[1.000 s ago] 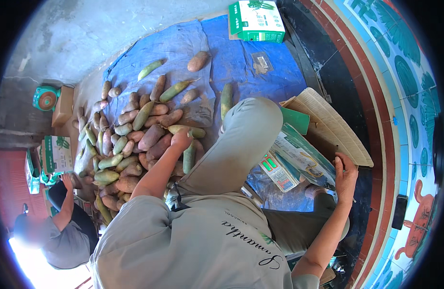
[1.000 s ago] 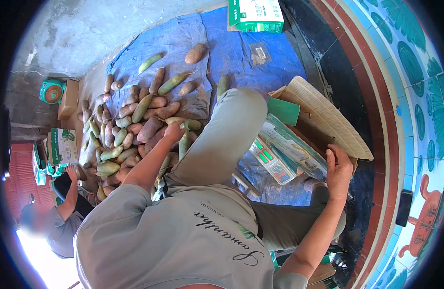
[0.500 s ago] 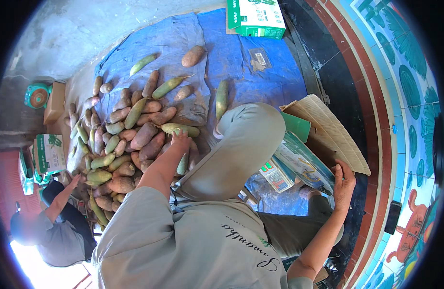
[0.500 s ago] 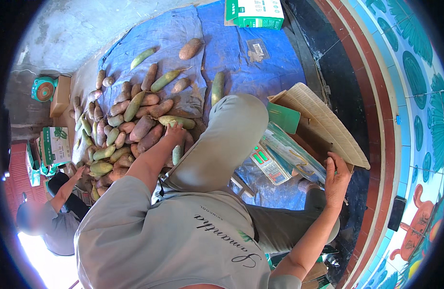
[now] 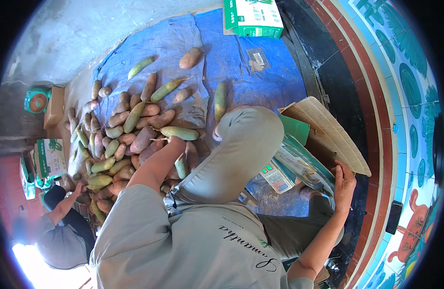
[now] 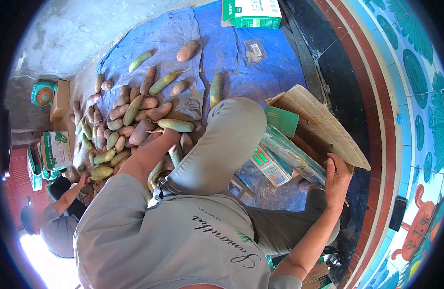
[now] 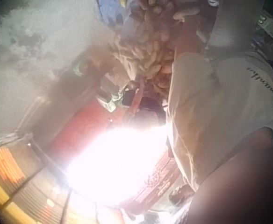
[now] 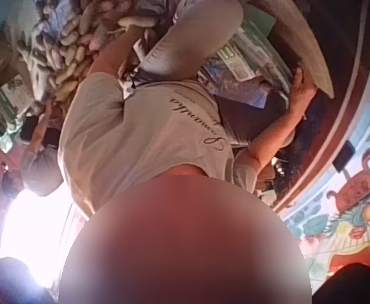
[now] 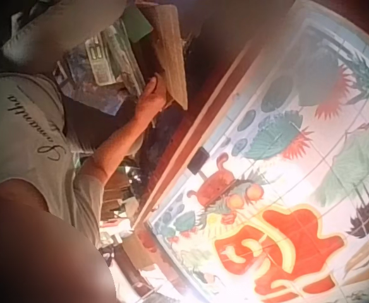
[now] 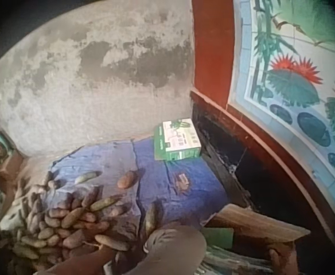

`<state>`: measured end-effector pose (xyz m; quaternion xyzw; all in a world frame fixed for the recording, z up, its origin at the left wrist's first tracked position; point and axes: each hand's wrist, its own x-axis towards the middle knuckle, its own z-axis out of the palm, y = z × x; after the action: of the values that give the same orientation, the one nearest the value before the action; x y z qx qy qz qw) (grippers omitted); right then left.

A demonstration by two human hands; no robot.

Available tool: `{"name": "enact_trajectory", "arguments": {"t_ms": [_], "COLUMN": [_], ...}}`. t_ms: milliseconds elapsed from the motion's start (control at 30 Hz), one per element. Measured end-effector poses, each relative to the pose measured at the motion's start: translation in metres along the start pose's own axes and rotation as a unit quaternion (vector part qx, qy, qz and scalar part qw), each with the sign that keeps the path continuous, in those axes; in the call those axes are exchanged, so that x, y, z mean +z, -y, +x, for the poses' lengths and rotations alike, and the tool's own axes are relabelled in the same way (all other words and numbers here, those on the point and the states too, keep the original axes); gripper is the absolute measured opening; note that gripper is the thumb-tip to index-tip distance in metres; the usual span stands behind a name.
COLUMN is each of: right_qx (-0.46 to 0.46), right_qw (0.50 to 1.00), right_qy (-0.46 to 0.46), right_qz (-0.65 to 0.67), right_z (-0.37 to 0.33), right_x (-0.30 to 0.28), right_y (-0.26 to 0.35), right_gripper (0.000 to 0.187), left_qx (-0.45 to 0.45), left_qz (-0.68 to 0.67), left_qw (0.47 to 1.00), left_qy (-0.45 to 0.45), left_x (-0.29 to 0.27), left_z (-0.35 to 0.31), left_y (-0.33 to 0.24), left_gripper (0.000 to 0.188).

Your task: Packing root vegetables from a pile on the floor into cardboard boxes and weighing them.

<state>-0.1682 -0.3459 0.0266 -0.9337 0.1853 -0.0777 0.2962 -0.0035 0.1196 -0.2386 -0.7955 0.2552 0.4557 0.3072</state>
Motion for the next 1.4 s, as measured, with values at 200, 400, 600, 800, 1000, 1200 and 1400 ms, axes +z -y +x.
{"name": "enact_trajectory", "arguments": {"t_ms": [200,400,600,800,1000,1200,1400], "right_qx": [-0.017,-0.020,-0.067,-0.078,-0.119,-0.143,-0.138], "right_qw": [1.000,1.000,0.997,0.997,0.990,0.979,0.978], "right_qy": [0.002,0.001,-0.002,0.025,0.072,0.098,0.099], "right_qz": [-0.006,-0.014,-0.023,0.008,-0.038,-0.106,-0.120], "right_z": [-0.003,-0.007,-0.012,-0.020,-0.026,-0.029,-0.029], "right_x": [-0.003,-0.001,-0.002,-0.003,0.001,0.009,0.009], "right_y": [-0.002,-0.002,0.001,0.009,0.007,0.001,0.003], "right_gripper": [0.021,0.021,0.023,0.029,0.030,0.024,0.022], "left_qx": [0.012,0.020,0.025,-0.067,-0.154,-0.113,0.125], "left_qz": [-0.061,-0.116,-0.174,-0.226,-0.325,-0.421,-0.549], "left_qw": [0.998,0.993,0.984,0.970,0.879,0.711,0.583], "left_qy": [0.002,-0.006,-0.015,-0.053,-0.313,-0.552,-0.585], "left_x": [0.016,0.069,0.054,-0.031,-0.065,-0.150,-0.222], "left_z": [-0.012,-0.040,-0.032,-0.123,-0.148,-0.219,-0.264], "left_y": [-0.016,-0.030,-0.012,0.021,0.062,0.053,-0.010], "left_gripper": [0.040,0.042,0.044,0.061,0.062,0.050,0.038]}}
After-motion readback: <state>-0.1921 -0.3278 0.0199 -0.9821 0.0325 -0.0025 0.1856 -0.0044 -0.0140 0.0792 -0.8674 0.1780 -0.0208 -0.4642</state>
